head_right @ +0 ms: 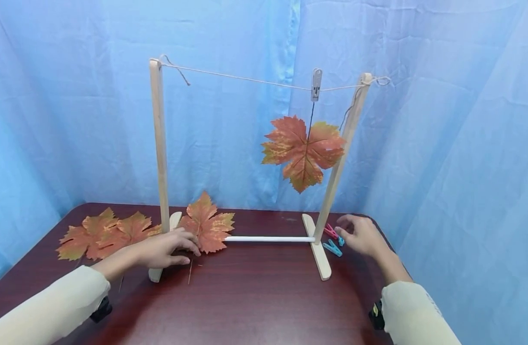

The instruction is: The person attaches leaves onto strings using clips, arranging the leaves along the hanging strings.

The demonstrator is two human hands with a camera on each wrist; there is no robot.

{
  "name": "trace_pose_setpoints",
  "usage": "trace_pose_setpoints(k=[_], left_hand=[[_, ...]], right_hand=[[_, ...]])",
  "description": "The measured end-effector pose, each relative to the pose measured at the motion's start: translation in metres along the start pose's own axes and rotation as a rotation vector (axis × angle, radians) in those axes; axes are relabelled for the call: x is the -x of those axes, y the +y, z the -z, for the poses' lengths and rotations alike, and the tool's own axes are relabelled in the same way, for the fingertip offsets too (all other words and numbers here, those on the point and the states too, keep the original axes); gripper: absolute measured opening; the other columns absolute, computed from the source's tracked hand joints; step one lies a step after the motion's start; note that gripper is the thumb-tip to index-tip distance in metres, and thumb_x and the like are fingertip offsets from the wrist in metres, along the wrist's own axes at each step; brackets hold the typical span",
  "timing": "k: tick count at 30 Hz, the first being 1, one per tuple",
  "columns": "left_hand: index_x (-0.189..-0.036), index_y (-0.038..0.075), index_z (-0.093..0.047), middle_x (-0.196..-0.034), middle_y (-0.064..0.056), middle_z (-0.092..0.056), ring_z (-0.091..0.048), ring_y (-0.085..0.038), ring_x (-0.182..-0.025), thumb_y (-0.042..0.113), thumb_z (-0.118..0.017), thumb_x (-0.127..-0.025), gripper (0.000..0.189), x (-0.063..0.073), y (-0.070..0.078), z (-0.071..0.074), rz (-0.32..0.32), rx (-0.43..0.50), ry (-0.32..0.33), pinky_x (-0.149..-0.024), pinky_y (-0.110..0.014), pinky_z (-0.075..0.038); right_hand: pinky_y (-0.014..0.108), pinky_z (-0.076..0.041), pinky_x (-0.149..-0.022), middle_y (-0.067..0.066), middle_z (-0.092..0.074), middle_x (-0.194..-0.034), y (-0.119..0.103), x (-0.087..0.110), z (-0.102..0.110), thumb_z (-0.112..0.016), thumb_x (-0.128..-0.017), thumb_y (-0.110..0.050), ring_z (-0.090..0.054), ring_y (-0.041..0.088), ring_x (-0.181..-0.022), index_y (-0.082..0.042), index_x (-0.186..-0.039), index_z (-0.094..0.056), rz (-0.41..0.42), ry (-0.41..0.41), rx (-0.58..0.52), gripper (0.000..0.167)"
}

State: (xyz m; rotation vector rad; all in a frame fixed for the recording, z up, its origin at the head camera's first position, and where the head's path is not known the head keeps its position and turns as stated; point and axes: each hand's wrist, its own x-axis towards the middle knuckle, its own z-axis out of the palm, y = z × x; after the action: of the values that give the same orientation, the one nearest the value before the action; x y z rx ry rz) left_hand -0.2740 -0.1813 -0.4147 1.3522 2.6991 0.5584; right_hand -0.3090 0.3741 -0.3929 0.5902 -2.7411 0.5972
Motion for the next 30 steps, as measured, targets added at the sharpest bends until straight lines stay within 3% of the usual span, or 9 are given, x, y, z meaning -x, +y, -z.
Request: trace_pose_setpoints(k=[9,19,30], left_hand=[[-0.115,0.017,-0.077,-0.132,-0.005,-0.062,-0.053,-0.026,-0.124,0.011,-0.074,-0.095,0.021,0.003,-0.004,-0.006,-0.010,-0.027,-0.006,-0.103,-0.046,-0.047],[-0.111,0.017,-0.077,-0.119,0.004,-0.066,-0.058,-0.017,-0.114,0.014,-0.071,-0.098,0.015,-0.008,0.003,-0.013,-0.060,-0.078,0.028,-0.097,-0.041,-0.050],[-0.108,0.019,-0.077,-0.112,0.008,-0.066,-0.060,-0.014,-0.107,0.019,-0.071,-0.099,0.012,-0.014,0.005,-0.017,-0.039,-0.101,0.055,-0.091,-0.037,-0.053]], right_hand=[[0.039,-0.054,-0.067,0.008,-0.073,-0.095,0.008,0.010,-0.022,-0.076,-0.092,-0.021,-0.066,0.020,-0.079,-0.001,-0.114,-0.072,-0.014,-0.110,0.067,0.030],[0.035,-0.051,-0.066,0.007,-0.071,-0.095,0.013,0.012,-0.037,-0.082,-0.088,-0.021,-0.061,0.013,-0.075,-0.002,-0.117,-0.071,-0.057,-0.139,0.026,0.037],[0.040,-0.055,-0.071,0.008,-0.071,-0.096,0.010,0.011,-0.045,-0.080,-0.090,-0.018,-0.065,0.017,-0.081,-0.003,-0.116,-0.071,-0.080,-0.159,-0.013,0.031]])
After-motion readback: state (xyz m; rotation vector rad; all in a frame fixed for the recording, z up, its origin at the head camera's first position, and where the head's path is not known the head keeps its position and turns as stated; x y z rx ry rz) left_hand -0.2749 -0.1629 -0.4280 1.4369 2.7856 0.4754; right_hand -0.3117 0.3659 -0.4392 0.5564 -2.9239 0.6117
